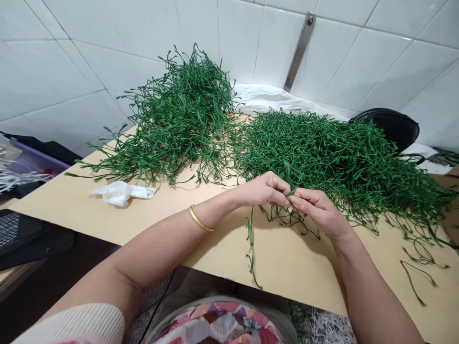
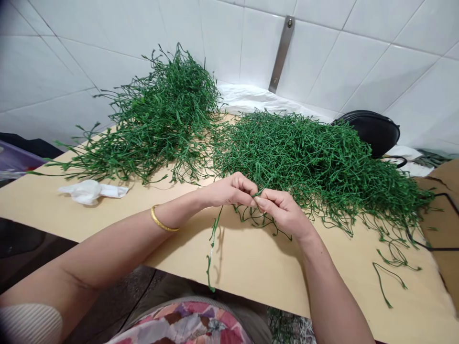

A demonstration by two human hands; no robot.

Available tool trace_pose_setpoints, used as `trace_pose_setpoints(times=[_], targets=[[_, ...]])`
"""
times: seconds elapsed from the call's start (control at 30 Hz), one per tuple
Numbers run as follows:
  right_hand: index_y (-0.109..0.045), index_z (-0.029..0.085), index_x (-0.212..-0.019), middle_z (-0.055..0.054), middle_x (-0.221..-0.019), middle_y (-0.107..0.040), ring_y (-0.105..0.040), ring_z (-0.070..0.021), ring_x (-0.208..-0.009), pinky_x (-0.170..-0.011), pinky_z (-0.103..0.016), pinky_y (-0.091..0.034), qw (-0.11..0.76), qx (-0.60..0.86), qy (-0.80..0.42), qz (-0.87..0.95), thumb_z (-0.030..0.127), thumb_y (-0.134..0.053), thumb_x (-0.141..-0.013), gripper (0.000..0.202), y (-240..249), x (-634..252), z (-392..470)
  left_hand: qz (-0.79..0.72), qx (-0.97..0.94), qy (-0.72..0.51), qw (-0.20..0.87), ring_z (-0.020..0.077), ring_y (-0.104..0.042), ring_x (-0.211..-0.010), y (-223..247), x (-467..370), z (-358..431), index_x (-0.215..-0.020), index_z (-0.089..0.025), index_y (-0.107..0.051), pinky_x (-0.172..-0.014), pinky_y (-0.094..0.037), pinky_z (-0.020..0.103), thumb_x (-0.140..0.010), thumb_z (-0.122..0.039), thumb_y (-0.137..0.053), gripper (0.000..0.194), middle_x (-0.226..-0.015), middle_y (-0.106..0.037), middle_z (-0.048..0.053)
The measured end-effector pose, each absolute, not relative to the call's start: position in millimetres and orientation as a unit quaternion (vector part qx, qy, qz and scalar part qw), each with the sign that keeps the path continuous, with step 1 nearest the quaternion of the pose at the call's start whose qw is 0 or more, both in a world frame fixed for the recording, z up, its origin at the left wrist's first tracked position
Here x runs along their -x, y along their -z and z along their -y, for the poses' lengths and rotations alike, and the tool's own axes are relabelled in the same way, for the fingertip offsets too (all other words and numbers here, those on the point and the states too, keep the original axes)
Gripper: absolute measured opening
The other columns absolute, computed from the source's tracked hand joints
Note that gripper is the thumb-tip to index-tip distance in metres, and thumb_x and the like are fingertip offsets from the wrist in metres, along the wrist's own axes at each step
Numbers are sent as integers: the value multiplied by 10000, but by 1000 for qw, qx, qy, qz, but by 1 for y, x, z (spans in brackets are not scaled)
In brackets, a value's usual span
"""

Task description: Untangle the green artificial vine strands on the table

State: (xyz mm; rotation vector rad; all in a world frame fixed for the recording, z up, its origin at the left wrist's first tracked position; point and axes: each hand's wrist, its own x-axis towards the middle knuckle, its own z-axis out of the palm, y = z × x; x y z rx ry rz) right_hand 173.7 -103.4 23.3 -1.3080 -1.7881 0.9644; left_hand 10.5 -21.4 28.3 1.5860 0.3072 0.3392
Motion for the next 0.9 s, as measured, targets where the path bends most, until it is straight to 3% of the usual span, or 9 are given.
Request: trace_pose_setpoints(times=[0.17, 0.27, 0.43, 0.57, 0.73, 0.9], targets=[[-435, 181, -545, 36, -511, -339, -283, -91, -497, -476, -246, -223, 445, 423, -478, 628, 391, -531, -782, 332, -17, -174, 106, -141, -644, -140, 739, 26, -247, -378, -26, -14, 27, -511, -145, -485, -388, -118, 213, -614, -248, -634, 209, -434, -349, -55], [-375, 193, -508, 58, -459, -255, -239, -81, -431, -448, -245, -222, 521, 357, -526, 569, 363, -541, -758, 345, -21, -174, 108, -142, -591, -140, 782, 25, -272, -354, -20, -17, 29, -593, -136, -553, -360, -130, 197, -587, -250, -657, 154, -443, -409, -52], [-333, 199, -514, 83, -423, -144, -150, -66, -365, -411, -235, -214, 622, 319, -485, 525, 410, -474, -804, 385, -28, -184, 104, -166, -495, -203, 829, 10, -263, -371, -11, -19, 22, -680, -121, -564, -352, -118, 153, -614, -229, -658, 157, -471, -399, -62], [-411, 188, -515, 65, -443, -252, -272, -73, -414, -454, -246, -255, 614, 413, -360, 569, 434, -544, -782, 386, -21, -188, 100, -209, -443, -250, 835, -14, -176, -350, -7, -21, 15, -666, -117, -520, -347, -123, 138, -665, -187, -621, 123, -479, -426, -58], [-593, 198, -764, 2, -654, -513, -463, -116, -587, -500, -249, -339, 534, 545, -105, 638, 280, -604, -755, 82, -18, -173, 105, -263, -418, -257, 830, -11, -199, -326, -8, -24, 16, -640, -129, -477, -335, -136, 138, -702, -155, -584, 126, -479, -459, -43], [-590, 221, -1042, -56, -896, -522, -532, -154, -770, -620, -279, -435, 392, 548, 3, 739, 212, -504, -808, 250, -16, -163, 102, -245, -436, -232, 834, -12, -211, -325, -8, -23, 22, -603, -140, -432, -342, -125, 136, -676, -189, -626, 213, -474, -453, -49]])
